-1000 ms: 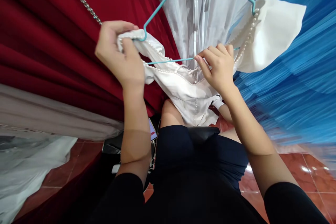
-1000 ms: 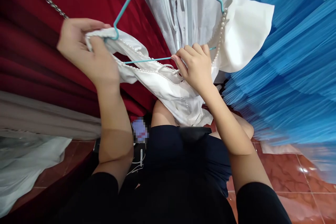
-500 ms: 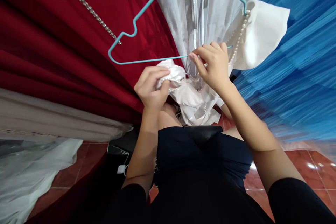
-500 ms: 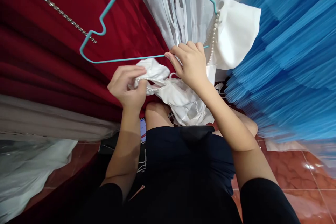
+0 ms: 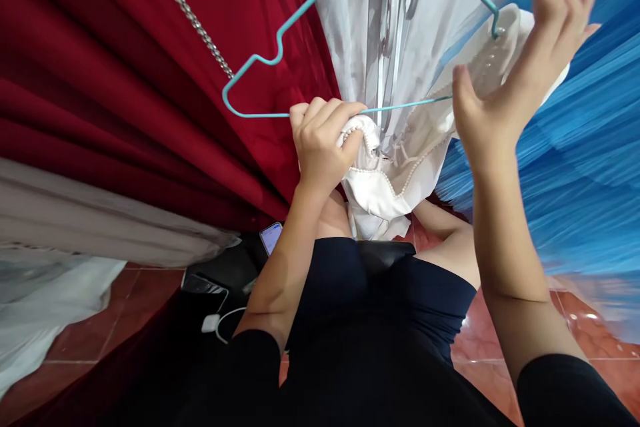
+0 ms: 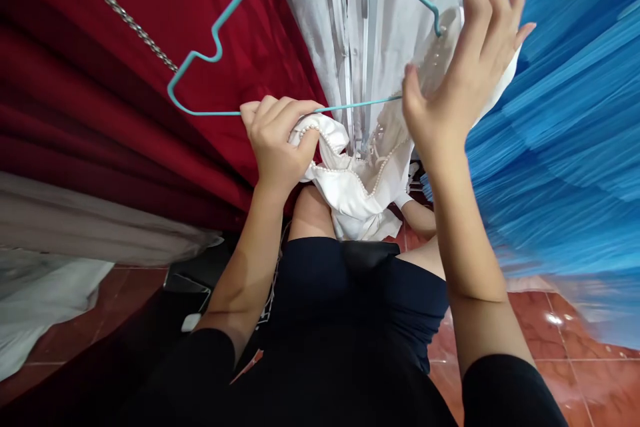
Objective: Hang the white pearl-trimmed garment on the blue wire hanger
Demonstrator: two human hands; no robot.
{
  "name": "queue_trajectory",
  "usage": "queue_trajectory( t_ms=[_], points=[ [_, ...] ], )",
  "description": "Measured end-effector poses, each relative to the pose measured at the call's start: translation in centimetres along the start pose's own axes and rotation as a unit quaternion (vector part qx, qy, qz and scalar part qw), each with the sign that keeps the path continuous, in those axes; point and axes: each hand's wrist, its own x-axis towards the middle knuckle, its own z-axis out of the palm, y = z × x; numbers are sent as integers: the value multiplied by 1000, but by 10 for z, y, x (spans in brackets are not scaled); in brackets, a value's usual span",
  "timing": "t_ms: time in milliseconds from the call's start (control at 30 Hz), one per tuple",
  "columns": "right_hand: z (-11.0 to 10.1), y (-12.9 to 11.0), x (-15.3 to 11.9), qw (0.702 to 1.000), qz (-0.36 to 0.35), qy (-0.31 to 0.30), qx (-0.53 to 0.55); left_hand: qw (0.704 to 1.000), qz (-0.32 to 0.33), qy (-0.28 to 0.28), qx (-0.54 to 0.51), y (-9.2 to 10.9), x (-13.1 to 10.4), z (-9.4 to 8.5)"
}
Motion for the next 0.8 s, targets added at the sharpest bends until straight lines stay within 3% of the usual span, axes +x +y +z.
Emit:
queue_trajectory(
  t_ms=[100,300,400,500,600,700,800],
  points=[
    [3,21,11,997,45,-56,14,1000,4,6,2,-3,2,-3],
    [3,60,43,994,96,-10,42,999,2,-17,-35,-14,7,-16],
    [-1,90,40,988,99,67,101,998,-1,-31,-48,-14,10,-17],
    [-8,107,10,970,50,175,159,998,-8,-33,-53,-12,11,-12],
    [-14,101,-30,952,60,259,153,998,-15,-25,-54,-11,12,-4],
    [-12,75,-56,962,5,212,170,998,-18,-30,-53,-10,9,3],
    [0,38,-62,976,-21,92,198,997,-16,-41,-57,-5,6,7]
  ],
)
